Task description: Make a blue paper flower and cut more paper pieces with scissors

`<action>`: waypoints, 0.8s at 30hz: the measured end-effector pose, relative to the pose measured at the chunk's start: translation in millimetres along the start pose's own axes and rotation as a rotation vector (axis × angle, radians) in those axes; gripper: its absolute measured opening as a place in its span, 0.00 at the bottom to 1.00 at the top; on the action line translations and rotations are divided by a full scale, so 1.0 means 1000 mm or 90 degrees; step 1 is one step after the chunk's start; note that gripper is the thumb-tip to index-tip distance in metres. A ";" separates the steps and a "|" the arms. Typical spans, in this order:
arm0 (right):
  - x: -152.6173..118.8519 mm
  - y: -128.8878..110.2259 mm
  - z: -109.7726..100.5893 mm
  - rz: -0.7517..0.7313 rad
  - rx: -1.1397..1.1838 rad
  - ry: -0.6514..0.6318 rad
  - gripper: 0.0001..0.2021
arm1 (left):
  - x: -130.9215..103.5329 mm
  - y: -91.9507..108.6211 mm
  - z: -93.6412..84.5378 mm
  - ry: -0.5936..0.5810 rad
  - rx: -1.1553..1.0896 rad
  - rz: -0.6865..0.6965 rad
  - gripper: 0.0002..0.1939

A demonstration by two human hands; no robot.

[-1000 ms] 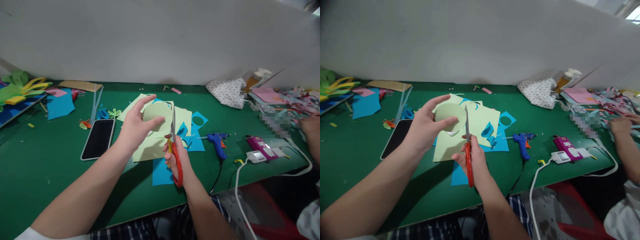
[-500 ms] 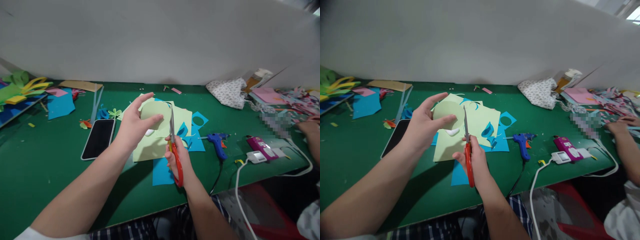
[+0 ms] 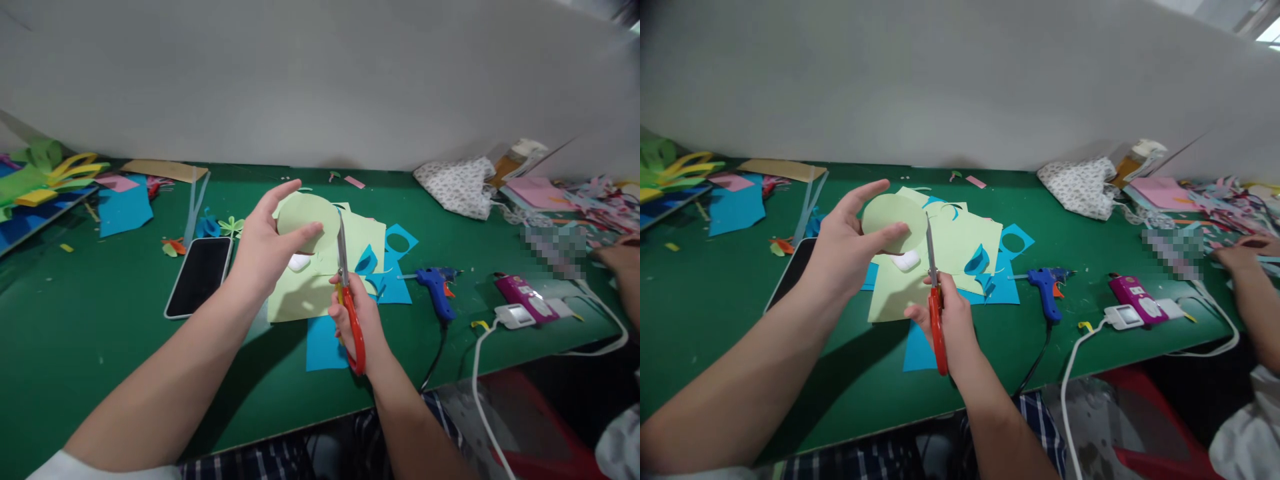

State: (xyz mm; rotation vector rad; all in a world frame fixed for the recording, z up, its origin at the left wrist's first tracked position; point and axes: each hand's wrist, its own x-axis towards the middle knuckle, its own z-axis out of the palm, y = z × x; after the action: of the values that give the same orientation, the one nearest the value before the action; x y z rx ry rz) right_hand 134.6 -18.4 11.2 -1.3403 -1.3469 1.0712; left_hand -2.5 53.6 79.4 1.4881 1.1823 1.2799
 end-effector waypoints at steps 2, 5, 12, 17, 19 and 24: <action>0.000 0.000 -0.001 0.002 0.021 -0.015 0.23 | 0.000 -0.001 0.000 0.000 0.000 0.006 0.31; -0.001 -0.001 -0.002 0.008 0.041 -0.041 0.25 | 0.000 -0.001 0.000 -0.007 0.004 0.008 0.31; 0.000 -0.002 -0.002 0.024 0.071 -0.024 0.31 | 0.000 -0.002 0.000 -0.043 -0.001 -0.003 0.30; -0.001 -0.003 -0.004 0.006 0.006 -0.027 0.27 | 0.000 -0.002 0.001 -0.047 0.000 -0.003 0.30; -0.001 -0.003 -0.005 0.004 0.000 -0.027 0.26 | -0.001 -0.001 0.000 -0.046 0.002 -0.007 0.30; 0.000 -0.003 -0.004 0.012 0.001 -0.019 0.26 | -0.001 0.000 -0.001 -0.036 -0.002 -0.016 0.31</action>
State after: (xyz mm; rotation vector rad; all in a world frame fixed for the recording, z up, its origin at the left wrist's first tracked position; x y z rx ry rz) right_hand 137.6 -18.6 14.4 -1.3440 -1.3571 1.1085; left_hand -3.2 53.0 79.7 1.4933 1.1576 1.2143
